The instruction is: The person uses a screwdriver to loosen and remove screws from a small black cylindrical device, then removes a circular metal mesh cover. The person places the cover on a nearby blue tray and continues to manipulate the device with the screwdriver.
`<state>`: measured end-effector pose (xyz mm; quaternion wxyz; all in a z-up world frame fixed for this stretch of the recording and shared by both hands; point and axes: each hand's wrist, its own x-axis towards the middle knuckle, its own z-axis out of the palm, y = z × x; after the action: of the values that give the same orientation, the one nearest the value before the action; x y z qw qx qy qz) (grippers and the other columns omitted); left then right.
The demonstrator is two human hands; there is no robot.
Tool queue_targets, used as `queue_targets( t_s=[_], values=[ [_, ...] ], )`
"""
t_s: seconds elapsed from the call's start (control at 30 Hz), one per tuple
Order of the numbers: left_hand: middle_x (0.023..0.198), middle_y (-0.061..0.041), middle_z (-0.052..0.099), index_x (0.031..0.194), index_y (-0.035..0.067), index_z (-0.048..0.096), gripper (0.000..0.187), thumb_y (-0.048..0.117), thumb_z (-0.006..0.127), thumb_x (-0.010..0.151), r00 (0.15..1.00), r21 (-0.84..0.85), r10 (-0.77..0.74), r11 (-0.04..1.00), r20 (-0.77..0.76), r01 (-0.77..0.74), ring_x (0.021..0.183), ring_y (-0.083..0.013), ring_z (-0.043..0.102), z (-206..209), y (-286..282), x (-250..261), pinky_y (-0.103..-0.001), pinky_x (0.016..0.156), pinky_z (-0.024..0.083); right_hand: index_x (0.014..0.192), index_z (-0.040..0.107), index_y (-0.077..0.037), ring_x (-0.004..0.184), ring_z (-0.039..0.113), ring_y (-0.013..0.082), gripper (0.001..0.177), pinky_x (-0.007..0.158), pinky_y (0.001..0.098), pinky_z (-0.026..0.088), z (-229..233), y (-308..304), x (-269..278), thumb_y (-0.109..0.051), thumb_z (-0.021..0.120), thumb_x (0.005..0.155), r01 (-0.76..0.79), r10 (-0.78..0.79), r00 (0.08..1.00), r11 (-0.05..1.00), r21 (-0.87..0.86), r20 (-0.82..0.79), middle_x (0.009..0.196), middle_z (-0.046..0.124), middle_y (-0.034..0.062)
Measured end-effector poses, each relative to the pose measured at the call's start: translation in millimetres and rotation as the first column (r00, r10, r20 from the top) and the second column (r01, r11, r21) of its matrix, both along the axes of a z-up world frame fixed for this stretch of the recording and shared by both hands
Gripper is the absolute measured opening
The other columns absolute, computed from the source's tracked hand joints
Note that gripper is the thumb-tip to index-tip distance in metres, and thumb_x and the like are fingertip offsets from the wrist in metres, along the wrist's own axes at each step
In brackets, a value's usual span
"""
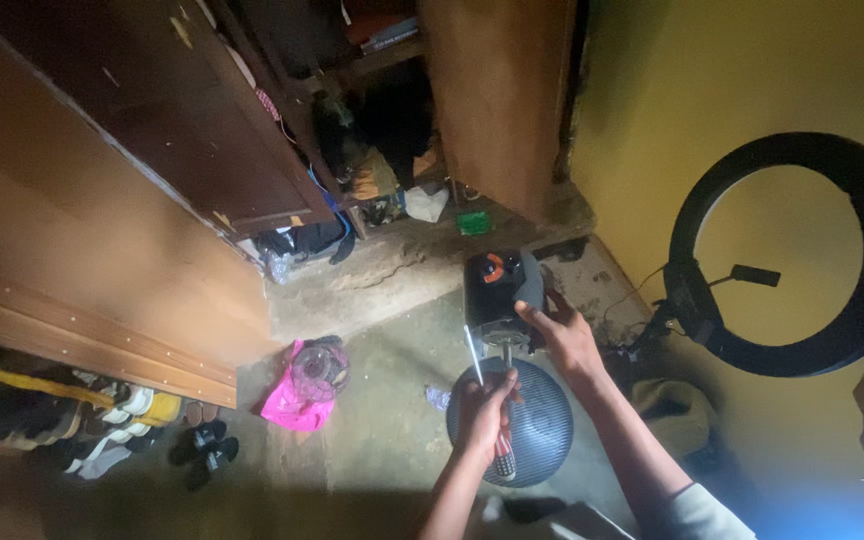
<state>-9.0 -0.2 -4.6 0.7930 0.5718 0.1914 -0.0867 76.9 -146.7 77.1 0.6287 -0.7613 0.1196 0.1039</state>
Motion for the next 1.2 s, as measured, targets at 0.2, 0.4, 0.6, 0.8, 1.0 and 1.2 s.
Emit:
queue_targets(
  t_s=[0.2, 0.4, 0.6, 0.8, 1.0, 1.2],
  values=[
    [0.068, 0.000, 0.064, 0.086, 0.006, 0.070, 0.029, 0.033, 0.078, 0.091, 0.999, -0.019, -0.006, 1.000, -0.050, 0.005, 0.042, -0.0039, 0.042, -3.4, -1.5, -0.6, -0.021, 0.034, 0.031, 0.145, 0.056, -0.011, 0.100, 0.070, 0.0179, 0.074, 0.080, 0.0337, 0.055, 3.4, -2.4, -8.6, -0.047, 0.071, 0.082, 0.015, -0.018, 0.995, 0.999, 0.034, 0.102, 0.115, 0.073, 0.0101],
    [0.068, -0.001, 0.066, 0.086, 0.006, 0.072, 0.025, 0.030, 0.077, 0.091, 1.000, -0.021, -0.006, 1.000, 0.007, 0.006, 0.044, -0.0042, 0.043, -10.5, 0.0, 2.2, -0.021, 0.036, 0.030, 0.146, 0.056, -0.007, 0.108, 0.067, 0.0226, 0.075, 0.088, 0.0369, 0.053, -25.4, -7.2, 1.5, -0.045, 0.072, 0.083, -0.028, 0.003, 0.991, 0.982, 0.187, 0.130, 0.123, 0.071, 0.0170],
    [0.069, -0.003, 0.067, 0.086, 0.005, 0.072, 0.025, 0.028, 0.079, 0.093, 0.996, 0.008, -0.016, 1.000, 0.088, 0.016, 0.046, -0.0037, 0.046, -24.9, 2.5, -1.5, -0.019, 0.040, 0.032, 0.151, 0.045, -0.004, 0.116, 0.065, 0.0213, 0.085, 0.099, 0.0347, 0.049, -39.4, -4.2, -11.5, -0.048, 0.073, 0.083, -0.041, 0.027, 0.985, 0.996, 0.080, 0.169, 0.134, 0.066, 0.0148],
    [0.070, -0.001, 0.067, 0.085, 0.007, 0.071, 0.024, 0.029, 0.077, 0.091, 1.000, -0.090, -0.005, 0.996, 0.021, 0.007, 0.043, -0.0037, 0.042, -25.9, -0.8, -1.2, -0.020, 0.036, 0.029, 0.153, 0.045, -0.007, 0.119, 0.066, 0.0247, 0.090, 0.101, 0.0356, 0.049, -24.0, -3.6, -9.6, -0.053, 0.071, 0.081, -0.032, 0.029, 0.993, 0.999, 0.027, 0.115, 0.134, 0.069, 0.0181],
    [0.069, -0.003, 0.067, 0.086, 0.006, 0.070, 0.024, 0.028, 0.076, 0.092, 1.000, -0.070, -0.016, 0.997, 0.024, 0.018, 0.042, -0.0044, 0.042, -17.0, 0.5, -3.0, -0.022, 0.035, 0.029, 0.158, 0.033, -0.007, 0.143, 0.047, 0.0282, 0.105, 0.115, 0.0380, 0.038, -20.6, -4.2, -3.9, -0.057, 0.077, 0.077, -0.054, 0.062, 0.988, 0.997, -0.059, 0.143, 0.156, 0.046, 0.0201],
    [0.070, -0.003, 0.067, 0.087, 0.005, 0.070, 0.025, 0.028, 0.076, 0.094, 0.999, -0.069, -0.026, 0.997, 0.032, 0.028, 0.043, -0.0040, 0.042, -20.6, -0.4, -2.0, -0.021, 0.036, 0.030, 0.159, 0.024, -0.004, 0.153, 0.026, 0.0358, 0.122, 0.119, 0.0432, 0.030, -25.1, -0.3, 15.5, -0.060, 0.084, 0.069, -0.099, 0.264, 0.873, 0.919, -0.382, 0.409, 0.165, 0.023, 0.0265]
  ],
)
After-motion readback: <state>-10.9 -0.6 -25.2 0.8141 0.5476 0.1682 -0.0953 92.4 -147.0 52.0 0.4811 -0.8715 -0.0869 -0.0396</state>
